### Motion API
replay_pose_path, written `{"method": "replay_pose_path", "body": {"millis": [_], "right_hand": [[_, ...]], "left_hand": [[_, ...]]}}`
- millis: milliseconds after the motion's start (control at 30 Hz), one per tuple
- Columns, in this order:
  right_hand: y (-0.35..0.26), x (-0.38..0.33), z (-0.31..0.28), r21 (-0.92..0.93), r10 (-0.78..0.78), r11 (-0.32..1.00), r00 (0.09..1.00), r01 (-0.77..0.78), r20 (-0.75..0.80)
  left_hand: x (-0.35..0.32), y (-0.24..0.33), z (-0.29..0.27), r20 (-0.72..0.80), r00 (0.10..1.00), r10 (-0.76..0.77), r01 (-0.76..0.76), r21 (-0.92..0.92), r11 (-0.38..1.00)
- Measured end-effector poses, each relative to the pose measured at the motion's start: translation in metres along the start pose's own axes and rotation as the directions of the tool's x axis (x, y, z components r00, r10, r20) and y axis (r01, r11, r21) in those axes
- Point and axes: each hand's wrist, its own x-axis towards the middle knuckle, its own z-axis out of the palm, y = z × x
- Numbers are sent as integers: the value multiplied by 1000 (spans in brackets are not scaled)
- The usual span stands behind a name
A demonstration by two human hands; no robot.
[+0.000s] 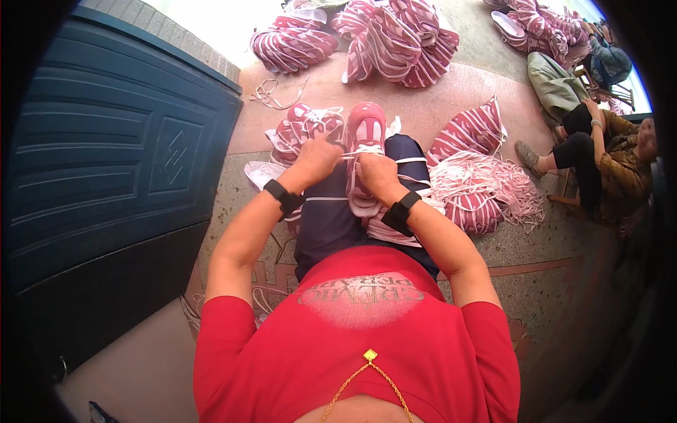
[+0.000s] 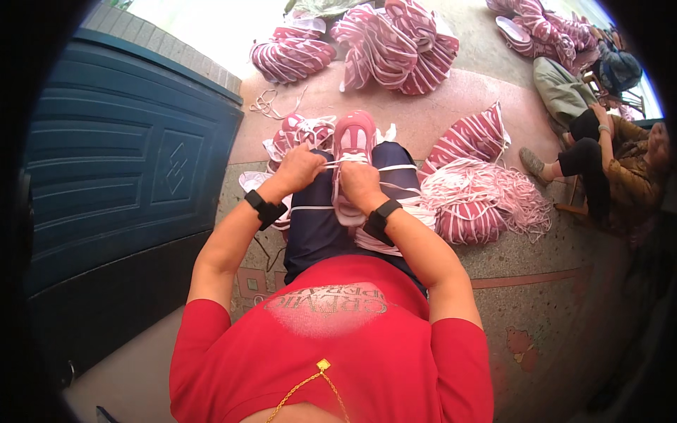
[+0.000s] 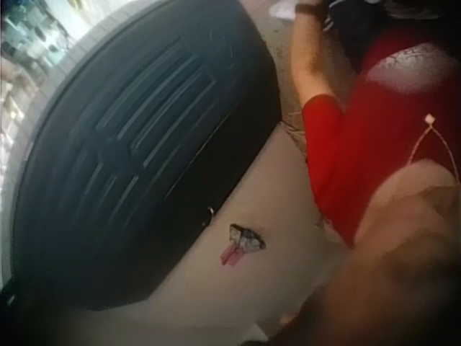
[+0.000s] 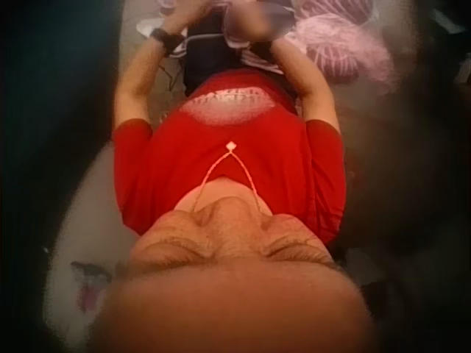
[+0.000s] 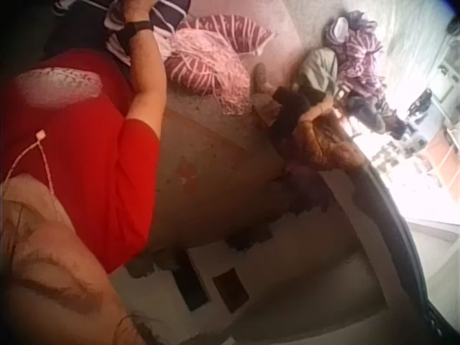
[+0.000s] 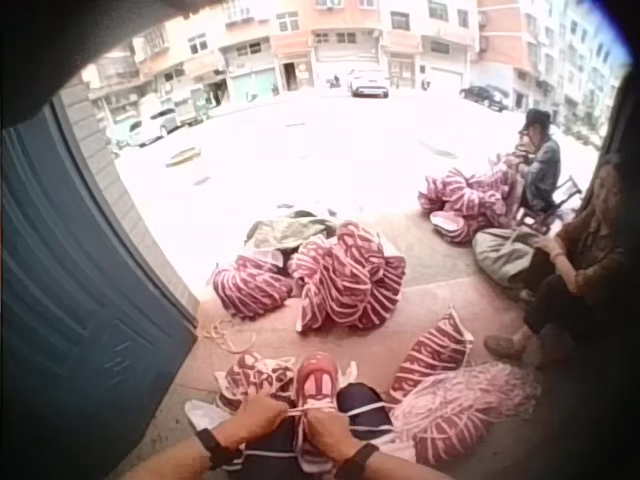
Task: The person sits on the floor and laces a pink sneaker with white shoelaces. They repeatedly thread the laces through the eyelets, pull them tight, and adjust the fit. The person handles the shoe and laces by hand, working on one shoe at a time.
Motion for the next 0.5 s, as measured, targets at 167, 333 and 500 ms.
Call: {"method": "replay_pose_path", "body": {"millis": [167, 333, 500], "right_hand": [[-11, 3, -15, -61, -167, 983, 982, 173, 93], [33, -6, -43, 682, -346, 718, 781, -137, 520], [28, -54, -317, 873, -162, -488, 982, 6, -98]], "left_hand": [[-7, 8, -1, -16, 990, -138, 139, 64, 988], [0, 22, 4, -137, 930, -342, 341, -34, 940], [19, 20, 22, 56, 847, -528, 521, -284, 805]]}}
